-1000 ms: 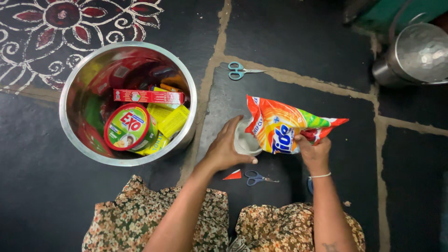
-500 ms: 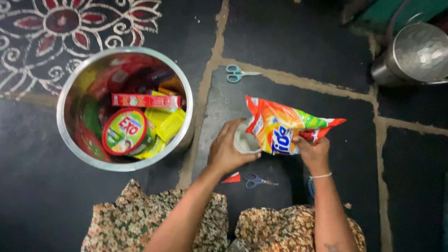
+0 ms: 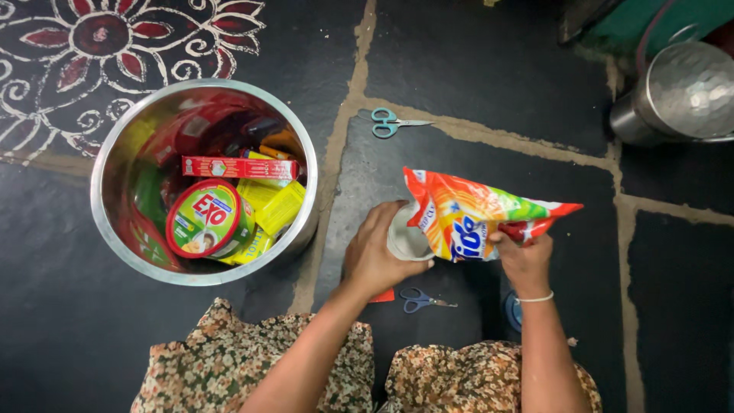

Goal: The person opens a small red and white packet and places it into a metal bucket. Then, the person picks up a large orange Tide detergent bag and pours white powder into a clear plastic container, filling it partially.

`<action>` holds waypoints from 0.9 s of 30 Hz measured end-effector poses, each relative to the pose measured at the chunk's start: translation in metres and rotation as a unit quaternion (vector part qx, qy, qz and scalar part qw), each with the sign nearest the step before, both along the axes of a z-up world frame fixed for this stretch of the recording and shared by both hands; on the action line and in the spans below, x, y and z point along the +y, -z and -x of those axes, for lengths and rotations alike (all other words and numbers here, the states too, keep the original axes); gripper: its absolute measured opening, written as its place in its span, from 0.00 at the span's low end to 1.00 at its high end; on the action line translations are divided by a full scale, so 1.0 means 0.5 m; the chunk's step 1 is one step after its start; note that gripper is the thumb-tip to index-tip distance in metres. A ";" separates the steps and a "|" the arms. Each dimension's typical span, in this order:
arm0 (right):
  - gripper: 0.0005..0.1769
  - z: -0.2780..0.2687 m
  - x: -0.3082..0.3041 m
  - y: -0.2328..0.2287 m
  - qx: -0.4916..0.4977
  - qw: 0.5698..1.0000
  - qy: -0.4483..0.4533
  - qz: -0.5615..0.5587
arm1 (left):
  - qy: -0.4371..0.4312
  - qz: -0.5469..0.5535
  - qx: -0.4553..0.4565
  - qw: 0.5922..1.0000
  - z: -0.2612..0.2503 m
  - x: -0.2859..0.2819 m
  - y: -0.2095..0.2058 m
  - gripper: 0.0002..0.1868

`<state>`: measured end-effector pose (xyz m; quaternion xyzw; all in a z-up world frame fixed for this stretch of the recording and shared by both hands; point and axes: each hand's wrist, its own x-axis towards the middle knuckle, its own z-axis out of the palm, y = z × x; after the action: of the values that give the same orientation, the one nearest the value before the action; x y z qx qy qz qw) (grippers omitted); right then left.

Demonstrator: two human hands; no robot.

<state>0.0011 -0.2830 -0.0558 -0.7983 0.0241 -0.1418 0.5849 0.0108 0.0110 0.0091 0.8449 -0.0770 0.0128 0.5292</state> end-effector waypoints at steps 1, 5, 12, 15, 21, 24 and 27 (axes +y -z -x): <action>0.26 0.010 -0.003 -0.007 -0.007 1.000 -0.001 -0.003 | 0.000 0.000 -0.009 1.000 0.004 -0.001 -0.001 0.50; 0.28 -0.005 0.001 -0.006 -0.013 1.000 0.001 -0.020 | 0.012 0.006 -0.018 1.000 -0.010 -0.002 0.001 0.50; 0.25 -0.002 0.001 -0.005 -0.013 1.000 -0.007 0.003 | 0.011 0.006 0.007 1.000 -0.005 0.000 -0.003 0.50; 0.26 -0.006 0.002 -0.011 -0.024 1.000 -0.010 -0.014 | 0.008 0.004 0.002 1.000 -0.010 0.000 0.000 0.50; 0.26 -0.022 0.011 -0.014 -0.010 0.999 -0.011 0.036 | -0.001 0.024 -0.001 1.000 -0.019 -0.002 0.003 0.51; 0.29 -0.004 0.008 -0.023 -0.033 0.999 -0.013 0.003 | 0.005 0.015 -0.004 1.000 -0.007 -0.001 0.002 0.51; 0.30 -0.012 0.003 -0.018 -0.023 1.000 -0.009 0.008 | 0.004 0.018 -0.010 1.000 -0.012 -0.002 0.003 0.51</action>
<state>0.0072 -0.2813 -0.0465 -0.7998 0.0023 -0.1545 0.5800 0.0170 0.0098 0.0076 0.8349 -0.0854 0.0205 0.5434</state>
